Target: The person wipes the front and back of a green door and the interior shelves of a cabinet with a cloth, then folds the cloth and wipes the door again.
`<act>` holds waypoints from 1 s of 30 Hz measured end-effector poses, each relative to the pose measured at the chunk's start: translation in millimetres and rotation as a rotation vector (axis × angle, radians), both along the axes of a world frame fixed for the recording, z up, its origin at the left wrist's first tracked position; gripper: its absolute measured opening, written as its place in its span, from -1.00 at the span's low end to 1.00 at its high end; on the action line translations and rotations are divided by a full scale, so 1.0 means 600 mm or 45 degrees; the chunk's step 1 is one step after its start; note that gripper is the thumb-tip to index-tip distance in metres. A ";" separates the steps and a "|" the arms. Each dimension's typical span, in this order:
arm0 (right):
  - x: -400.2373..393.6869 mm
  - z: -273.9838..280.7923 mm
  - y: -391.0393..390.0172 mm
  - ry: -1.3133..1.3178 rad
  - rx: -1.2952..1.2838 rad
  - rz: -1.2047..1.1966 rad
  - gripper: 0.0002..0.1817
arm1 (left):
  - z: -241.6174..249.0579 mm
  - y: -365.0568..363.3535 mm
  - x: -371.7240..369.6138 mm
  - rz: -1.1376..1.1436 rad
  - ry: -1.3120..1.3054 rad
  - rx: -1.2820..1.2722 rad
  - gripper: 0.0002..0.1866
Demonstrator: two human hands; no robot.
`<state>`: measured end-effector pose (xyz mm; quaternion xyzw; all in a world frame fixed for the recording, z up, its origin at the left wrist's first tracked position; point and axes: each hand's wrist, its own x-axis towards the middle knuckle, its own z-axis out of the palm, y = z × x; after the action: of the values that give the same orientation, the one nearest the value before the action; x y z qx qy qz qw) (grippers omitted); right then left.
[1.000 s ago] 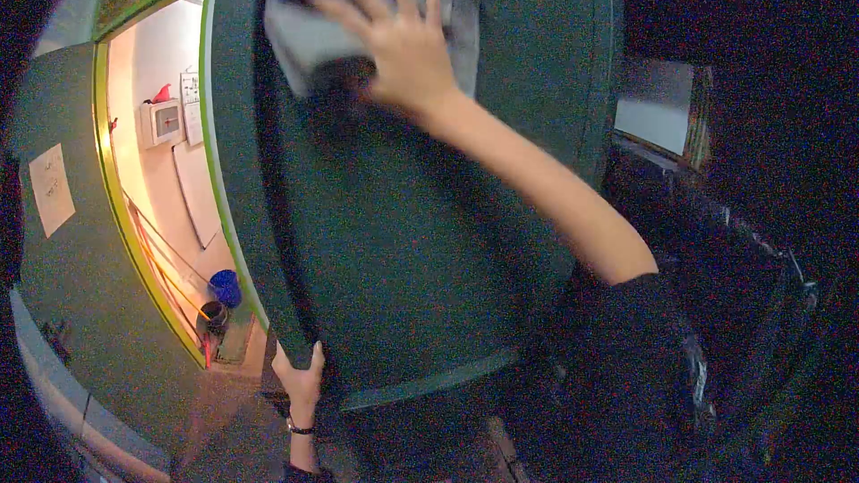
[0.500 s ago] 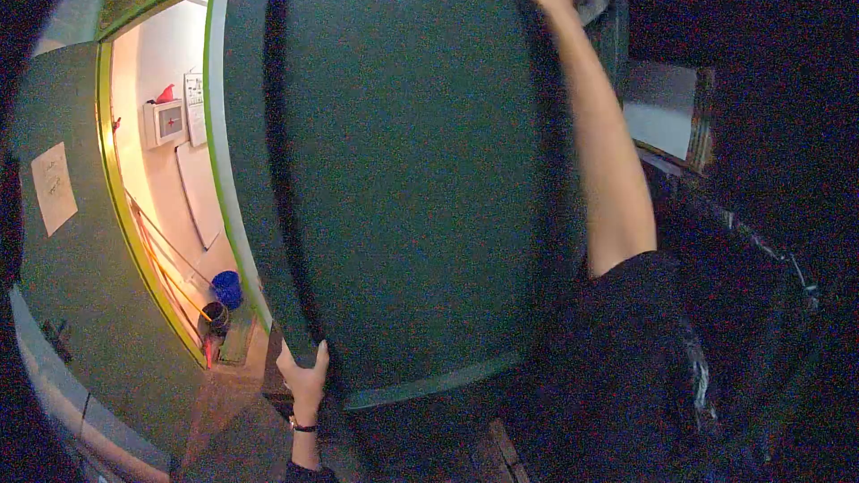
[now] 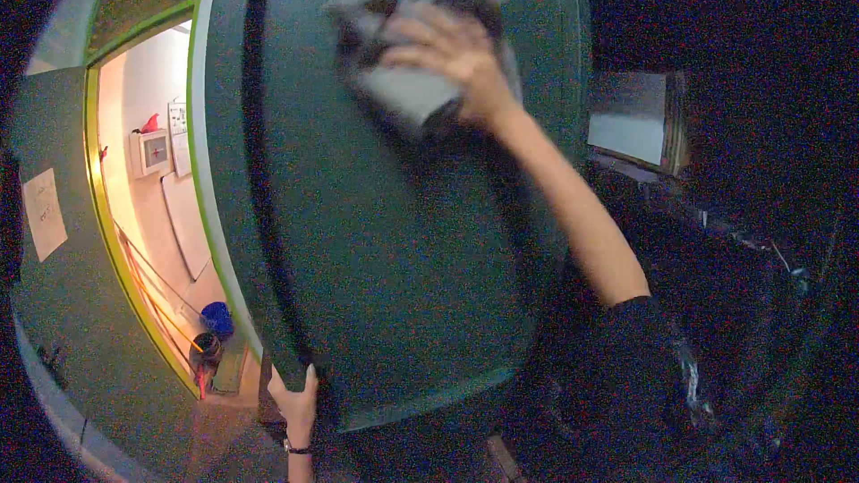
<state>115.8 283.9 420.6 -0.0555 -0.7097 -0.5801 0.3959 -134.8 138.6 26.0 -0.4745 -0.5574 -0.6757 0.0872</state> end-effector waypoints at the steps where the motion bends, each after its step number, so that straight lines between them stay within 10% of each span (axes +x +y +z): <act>1: 0.023 0.028 0.015 0.184 0.048 -0.030 -0.56 | -0.010 0.004 0.000 0.081 0.012 -0.007 -0.52; 6: 0.119 0.163 0.110 0.927 -0.104 0.457 -0.53 | -0.011 0.007 -0.002 -0.099 -0.074 0.029 -0.43; 10: 0.028 0.180 0.074 0.987 0.007 0.592 -0.60 | -0.011 0.002 0.005 -0.091 -0.092 -0.003 -0.40; 12: -0.023 0.147 -0.011 0.463 -0.377 0.379 -0.45 | -0.024 0.009 0.002 -0.043 -0.056 0.033 -0.41; 18: -0.037 0.208 -0.039 -0.124 0.661 0.130 -0.67 | -0.006 -0.006 0.007 0.019 0.023 0.008 -0.46; 20: 0.014 0.253 -0.034 0.337 1.145 -0.058 -0.73 | -0.004 -0.009 0.007 0.011 0.008 0.025 -0.51; 22: 0.098 0.299 0.010 0.708 0.389 0.518 -0.69 | -0.004 -0.009 0.003 -0.045 -0.038 0.016 -0.56; 24: 0.151 0.347 0.045 1.081 0.694 0.442 -0.58 | -0.004 -0.010 -0.002 -0.147 -0.114 -0.021 -0.61; 25: 0.187 0.375 0.043 1.011 -0.084 0.591 -0.53 | 0.008 -0.018 0.005 -0.028 0.025 0.049 -0.64; 30: 0.034 0.321 -0.081 1.197 -0.792 0.368 -0.47 | 0.006 -0.013 0.001 -0.107 -0.017 0.038 -0.62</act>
<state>136.1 235.2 613.2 -0.3233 -0.5951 -0.1974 0.7087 -134.2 131.0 29.6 -0.4915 -0.5273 -0.6903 0.0621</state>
